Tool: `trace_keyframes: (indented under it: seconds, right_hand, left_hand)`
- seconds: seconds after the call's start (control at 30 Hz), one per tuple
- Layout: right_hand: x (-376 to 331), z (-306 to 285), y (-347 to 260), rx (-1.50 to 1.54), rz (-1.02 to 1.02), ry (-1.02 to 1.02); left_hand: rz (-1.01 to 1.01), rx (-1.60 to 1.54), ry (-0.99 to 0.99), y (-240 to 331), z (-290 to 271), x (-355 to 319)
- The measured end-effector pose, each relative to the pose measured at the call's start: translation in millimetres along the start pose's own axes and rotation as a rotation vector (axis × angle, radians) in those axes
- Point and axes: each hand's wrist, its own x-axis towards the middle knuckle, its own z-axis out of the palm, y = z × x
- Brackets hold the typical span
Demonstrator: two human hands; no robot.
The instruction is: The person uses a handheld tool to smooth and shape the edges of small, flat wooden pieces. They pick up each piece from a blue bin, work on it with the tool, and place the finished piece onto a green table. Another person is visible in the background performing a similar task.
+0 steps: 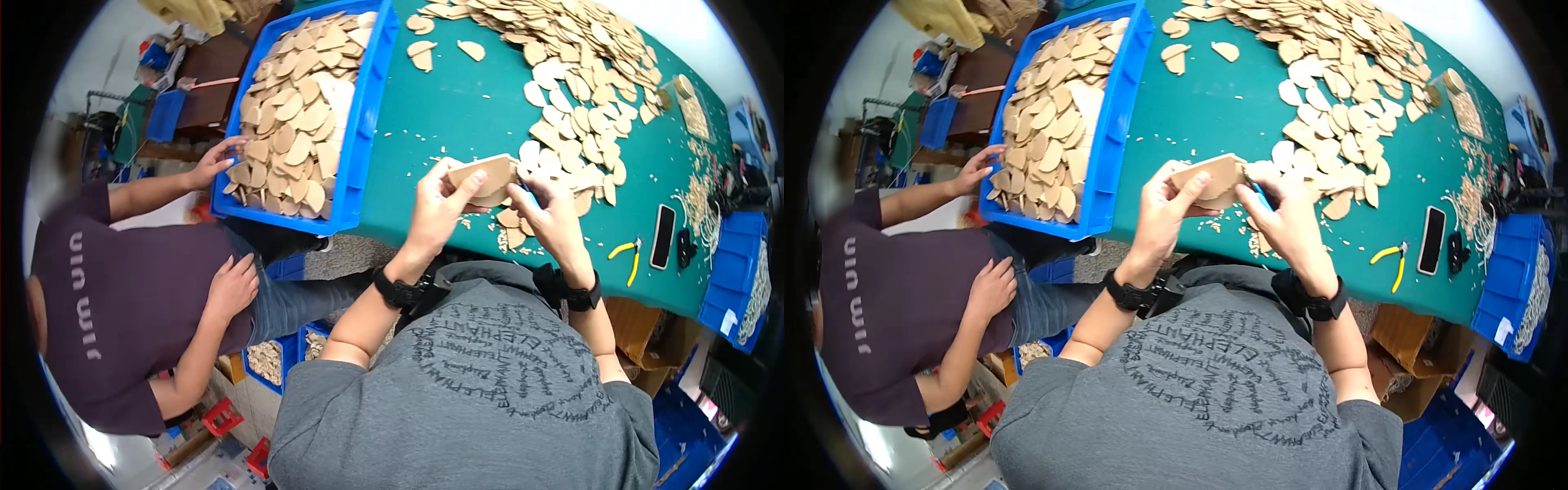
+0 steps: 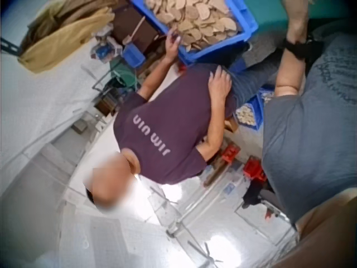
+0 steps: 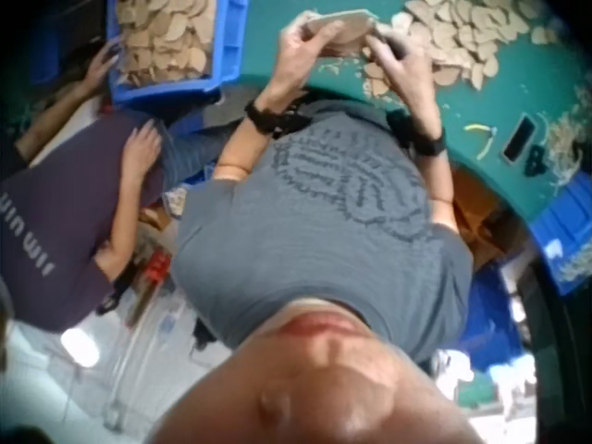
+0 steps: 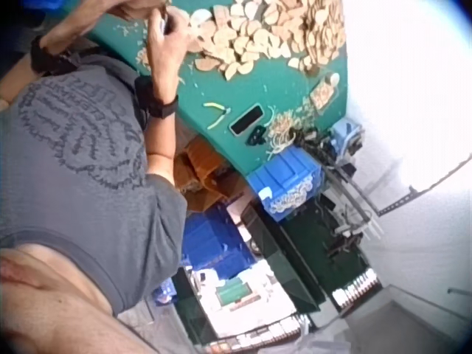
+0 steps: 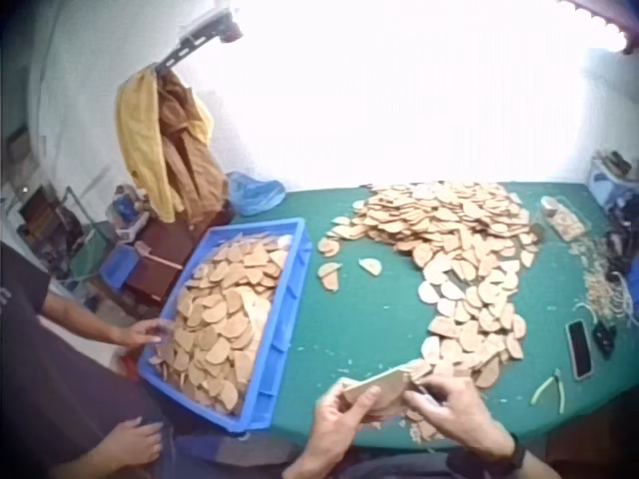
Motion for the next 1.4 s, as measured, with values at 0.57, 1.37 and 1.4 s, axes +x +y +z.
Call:
trace_keyframes:
  seconds: [0.57, 1.37, 1.4]
  right_hand:
    - [-2.2, -14.3, -6.1, -0.030, -0.065, 0.040]
    - [-5.2, -22.3, -1.4, -0.068, -0.018, 0.043]
    - [-5.5, -22.3, -1.4, -0.068, 0.031, 0.023]
  left_hand:
    - [0.019, 0.090, -0.064, -0.8, 9.7, 7.1]
    - [-0.026, 0.059, -0.077, -5.4, 16.7, 6.4]
    - [-0.027, 0.053, -0.073, -6.2, 16.8, 6.3]
